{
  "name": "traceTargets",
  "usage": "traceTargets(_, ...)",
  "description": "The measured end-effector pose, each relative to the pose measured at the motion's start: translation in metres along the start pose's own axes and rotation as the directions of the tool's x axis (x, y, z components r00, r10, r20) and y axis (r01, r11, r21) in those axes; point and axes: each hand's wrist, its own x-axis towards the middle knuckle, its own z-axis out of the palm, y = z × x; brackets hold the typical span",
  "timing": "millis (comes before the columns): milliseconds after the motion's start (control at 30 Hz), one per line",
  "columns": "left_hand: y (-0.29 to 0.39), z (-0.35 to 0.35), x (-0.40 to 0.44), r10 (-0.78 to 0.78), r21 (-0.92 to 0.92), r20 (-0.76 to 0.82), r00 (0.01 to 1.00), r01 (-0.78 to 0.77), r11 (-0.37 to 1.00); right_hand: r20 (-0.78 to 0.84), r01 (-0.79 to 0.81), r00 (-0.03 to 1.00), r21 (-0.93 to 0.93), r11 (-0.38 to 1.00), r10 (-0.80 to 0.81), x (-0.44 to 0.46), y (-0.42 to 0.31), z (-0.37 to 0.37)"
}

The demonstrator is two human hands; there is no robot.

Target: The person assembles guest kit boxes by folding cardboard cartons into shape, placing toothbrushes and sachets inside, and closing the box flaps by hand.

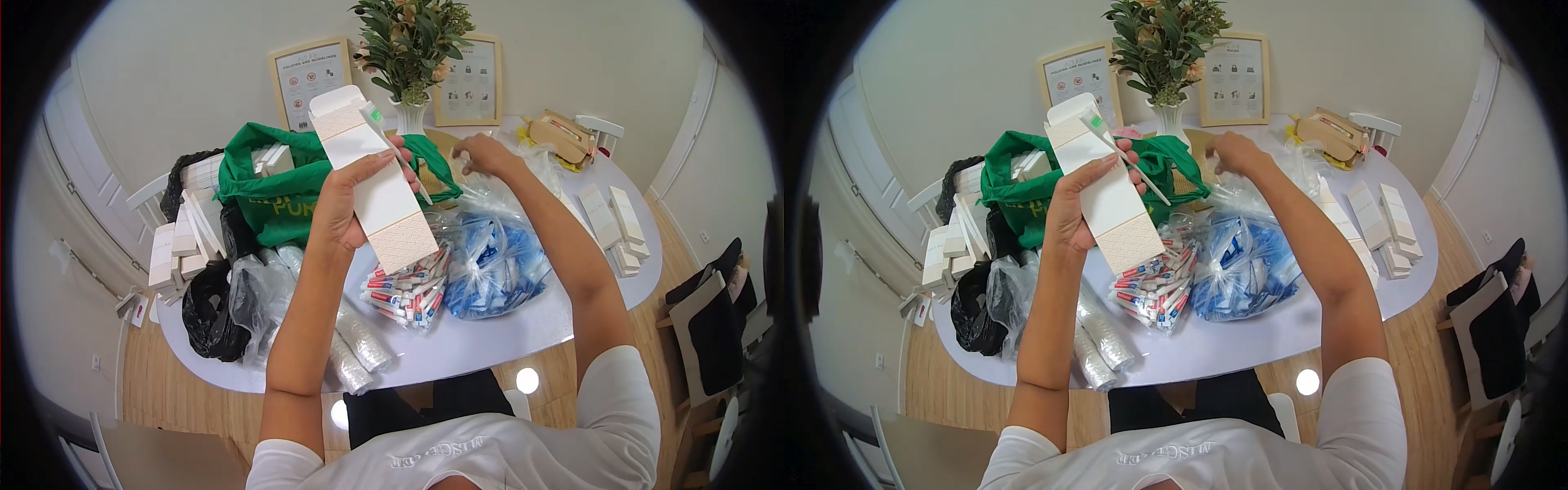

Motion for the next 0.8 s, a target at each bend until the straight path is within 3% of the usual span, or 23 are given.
traceTargets(33,0.0,0.0,0.0,0.001,0.002,-0.001,1.0,-0.001,1.0,0.236,-0.22,0.953,0.099,0.971,0.191,-0.005,-0.01,-0.013)
traceTargets(67,0.0,-0.001,0.0,-0.012,-0.003,0.006,1.0,0.012,1.0,0.47,-0.44,0.818,0.141,0.887,0.331,-0.006,-0.019,-0.023)
traceTargets(100,0.001,-0.003,0.001,-0.02,-0.008,0.011,1.0,0.02,1.0,0.465,-0.432,0.824,0.144,0.89,0.325,-0.003,-0.017,-0.023)
traceTargets(133,0.002,-0.004,0.002,-0.009,-0.003,0.009,1.0,0.009,1.0,0.154,-0.261,0.96,0.2,0.945,0.232,-0.002,-0.014,-0.025)
traceTargets(167,0.001,-0.006,0.002,-0.057,0.008,0.032,0.998,0.057,0.998,-0.175,-0.075,0.978,0.197,0.978,0.111,0.002,-0.011,-0.025)
traceTargets(200,0.0,-0.007,0.003,-0.105,0.018,0.056,0.993,0.104,0.994,-0.14,-0.074,0.972,0.581,0.811,0.189,-0.002,-0.032,-0.047)
traceTargets(233,0.0,-0.007,0.002,-0.13,0.036,0.067,0.989,0.128,0.991,-0.071,-0.063,0.967,0.864,0.5,0.245,-0.011,-0.063,-0.079)
traceTargets(267,-0.002,-0.008,0.004,-0.125,0.037,0.063,0.99,0.123,0.992,-0.148,0.065,0.975,0.903,0.425,0.166,-0.018,-0.085,-0.098)
traceTargets(300,-0.005,-0.009,0.005,-0.129,0.027,0.056,0.99,0.128,0.991,-0.229,0.185,0.969,0.924,0.334,0.097,-0.023,-0.103,-0.11)
traceTargets(333,-0.008,-0.009,0.006,-0.135,0.018,0.049,0.99,0.134,0.991,-0.227,0.185,0.969,0.926,0.33,0.095,-0.024,-0.115,-0.112)
traceTargets(367,-0.011,-0.008,0.005,-0.11,0.071,-0.02,0.994,0.111,0.991,-0.295,0.237,0.954,0.86,0.452,0.061,-0.025,-0.125,-0.113)
traceTargets(433,-0.013,-0.004,0.002,-0.086,0.099,-0.011,0.996,0.086,0.991,-0.418,0.297,0.908,0.694,0.656,0.031,-0.03,-0.144,-0.114)
traceTargets(467,-0.013,-0.002,0.001,-0.059,0.124,0.005,0.998,0.058,0.991,-0.418,0.297,0.908,0.697,0.652,0.033,-0.031,-0.144,-0.114)
traceTargets(533,-0.007,0.004,-0.004,-0.04,0.182,-0.006,0.999,0.04,0.982,-0.611,0.367,0.79,0.537,0.759,0.05,-0.033,-0.141,-0.115)
traceTargets(600,-0.001,0.008,-0.006,0.034,0.352,-0.001,0.999,-0.031,0.935,-0.594,0.292,0.774,0.643,0.708,0.22,-0.04,-0.125,-0.137)
traceTargets(700,0.0,-0.002,-0.001,0.042,0.489,0.04,0.998,-0.056,0.87,-0.764,0.556,0.566,0.631,0.541,0.31,-0.05,-0.108,-0.177)
traceTargets(733,-0.002,-0.007,0.001,0.042,0.489,0.042,0.998,-0.057,0.87,-0.765,0.556,0.564,0.63,0.542,0.31,-0.053,-0.1,-0.187)
traceTargets(800,-0.006,-0.012,0.005,0.106,0.659,0.119,0.987,-0.159,0.735,-0.786,0.617,0.56,0.606,0.502,0.261,-0.059,-0.092,-0.206)
